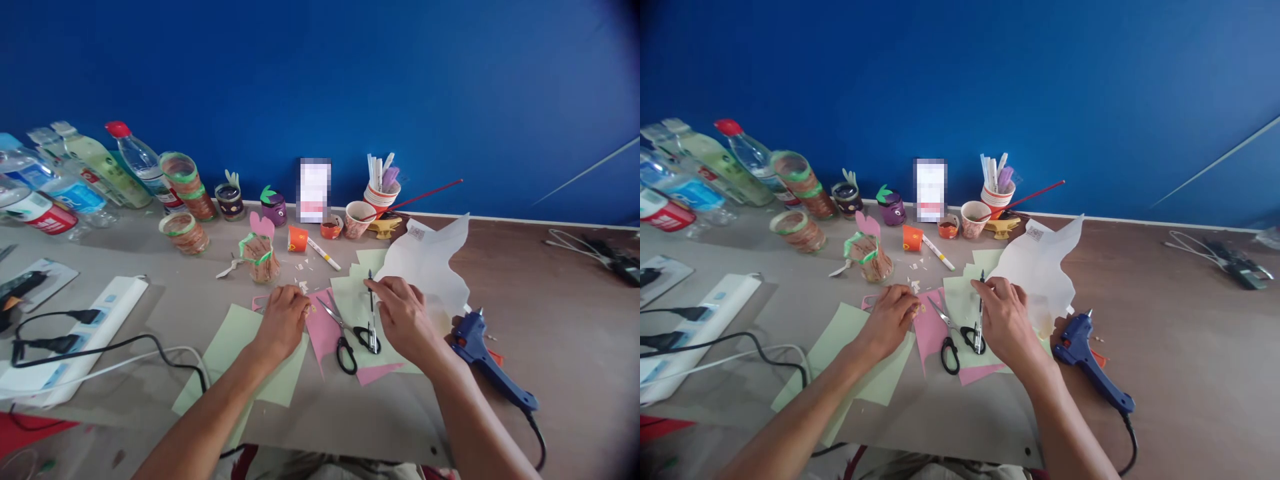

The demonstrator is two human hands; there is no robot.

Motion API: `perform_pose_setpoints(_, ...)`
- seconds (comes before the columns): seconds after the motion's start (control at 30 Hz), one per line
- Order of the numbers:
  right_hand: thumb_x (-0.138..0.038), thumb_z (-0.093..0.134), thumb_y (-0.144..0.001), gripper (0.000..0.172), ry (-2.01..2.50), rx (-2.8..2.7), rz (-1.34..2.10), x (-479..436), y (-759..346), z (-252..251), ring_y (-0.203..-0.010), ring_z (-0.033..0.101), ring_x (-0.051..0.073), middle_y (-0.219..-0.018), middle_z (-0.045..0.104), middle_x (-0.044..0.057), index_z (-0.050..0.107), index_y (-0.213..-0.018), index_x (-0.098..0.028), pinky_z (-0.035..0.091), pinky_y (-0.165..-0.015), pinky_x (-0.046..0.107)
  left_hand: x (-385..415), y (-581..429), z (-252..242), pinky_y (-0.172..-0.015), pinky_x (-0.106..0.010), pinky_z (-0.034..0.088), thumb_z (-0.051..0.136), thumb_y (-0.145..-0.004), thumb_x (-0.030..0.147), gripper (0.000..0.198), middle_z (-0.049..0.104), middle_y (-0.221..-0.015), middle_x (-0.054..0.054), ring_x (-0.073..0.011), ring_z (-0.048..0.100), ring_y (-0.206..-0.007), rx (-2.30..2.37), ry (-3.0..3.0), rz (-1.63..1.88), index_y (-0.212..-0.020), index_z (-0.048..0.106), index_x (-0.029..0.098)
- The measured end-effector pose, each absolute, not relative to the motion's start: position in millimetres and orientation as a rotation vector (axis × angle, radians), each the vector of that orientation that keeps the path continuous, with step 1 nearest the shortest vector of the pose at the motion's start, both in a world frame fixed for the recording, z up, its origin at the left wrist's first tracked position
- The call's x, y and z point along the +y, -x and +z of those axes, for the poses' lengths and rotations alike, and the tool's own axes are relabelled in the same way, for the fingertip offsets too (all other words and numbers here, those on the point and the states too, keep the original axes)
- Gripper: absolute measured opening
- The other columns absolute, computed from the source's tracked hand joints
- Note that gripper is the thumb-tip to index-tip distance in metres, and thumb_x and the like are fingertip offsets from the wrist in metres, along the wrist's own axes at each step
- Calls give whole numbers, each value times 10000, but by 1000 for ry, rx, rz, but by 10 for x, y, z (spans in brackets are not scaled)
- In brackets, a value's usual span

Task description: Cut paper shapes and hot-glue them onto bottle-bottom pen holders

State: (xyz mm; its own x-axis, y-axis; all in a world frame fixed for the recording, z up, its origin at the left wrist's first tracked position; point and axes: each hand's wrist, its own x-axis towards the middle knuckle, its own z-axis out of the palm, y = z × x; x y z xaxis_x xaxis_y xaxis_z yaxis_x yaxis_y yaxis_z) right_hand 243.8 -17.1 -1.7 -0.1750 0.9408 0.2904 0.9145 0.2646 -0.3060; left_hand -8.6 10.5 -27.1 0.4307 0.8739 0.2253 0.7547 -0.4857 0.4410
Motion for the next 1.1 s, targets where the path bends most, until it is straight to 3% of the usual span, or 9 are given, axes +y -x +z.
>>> perform_pose_setpoints(0.13,-113,423,-862,436,1589,-2134,157,-230,-2357,202,-1039,563,272,-1083,579,127,550,-1268,-208,416,-933,465,94,89,-223,-842,-416,488,470,-839,86,221,590,-974,-73,-214,536,-918,1396,-2380,699,-897,654,194)
perform_pose_setpoints(0.3,-157,454,-895,404,1422,-2153,334,-278,-2217,470,-1083,556,273,-1143,603,117,530,-1287,-225,478,-909,440,47,101,-47,-832,-356,497,480,-877,149,160,619,-932,-68,-195,584,-924,1208,-2251,1237,-973,600,192)
perform_pose_setpoints(0.53,-181,511,-884,425,1387,-2155,502,-11,-1780,545,-1095,579,301,-1162,632,146,499,-1309,-181,497,-904,480,124,241,-8,-938,-421,457,541,-877,301,380,537,-1093,-100,-224,541,-1056,1384,-1896,1935,-1236,453,215)
perform_pose_setpoints(0.77,-388,719,-749,873,1393,-1961,651,555,-1020,378,-1229,495,374,-1346,501,223,267,-1461,-162,418,-989,557,326,371,-91,-1081,-423,350,472,-915,461,460,485,-1300,-141,-227,465,-1247,1557,-1393,1877,-1297,409,213)
perform_pose_setpoints(0.87,-464,735,-708,993,1425,-1896,695,693,-782,345,-1346,364,399,-1448,390,249,219,-1475,-102,367,-1048,552,380,386,-137,-1109,-415,308,462,-897,540,522,454,-1378,-152,-240,410,-1315,1542,-1247,1845,-1299,426,207)
perform_pose_setpoints(0.93,-459,737,-703,1030,1430,-1874,712,754,-683,312,-1390,304,379,-1492,329,249,187,-1481,-67,350,-1081,505,403,382,-162,-1113,-395,301,443,-890,580,555,438,-1413,-146,-237,393,-1338,1492,-1155,1830,-1312,424,220)
perform_pose_setpoints(1.1,-340,694,-741,958,1385,-1812,695,851,-606,227,-1367,363,327,-1495,347,218,159,-1493,-82,353,-1090,452,420,358,-197,-1072,-381,347,408,-858,663,654,513,-1341,-148,-247,453,-1285,1427,-1049,1774,-1322,439,203)
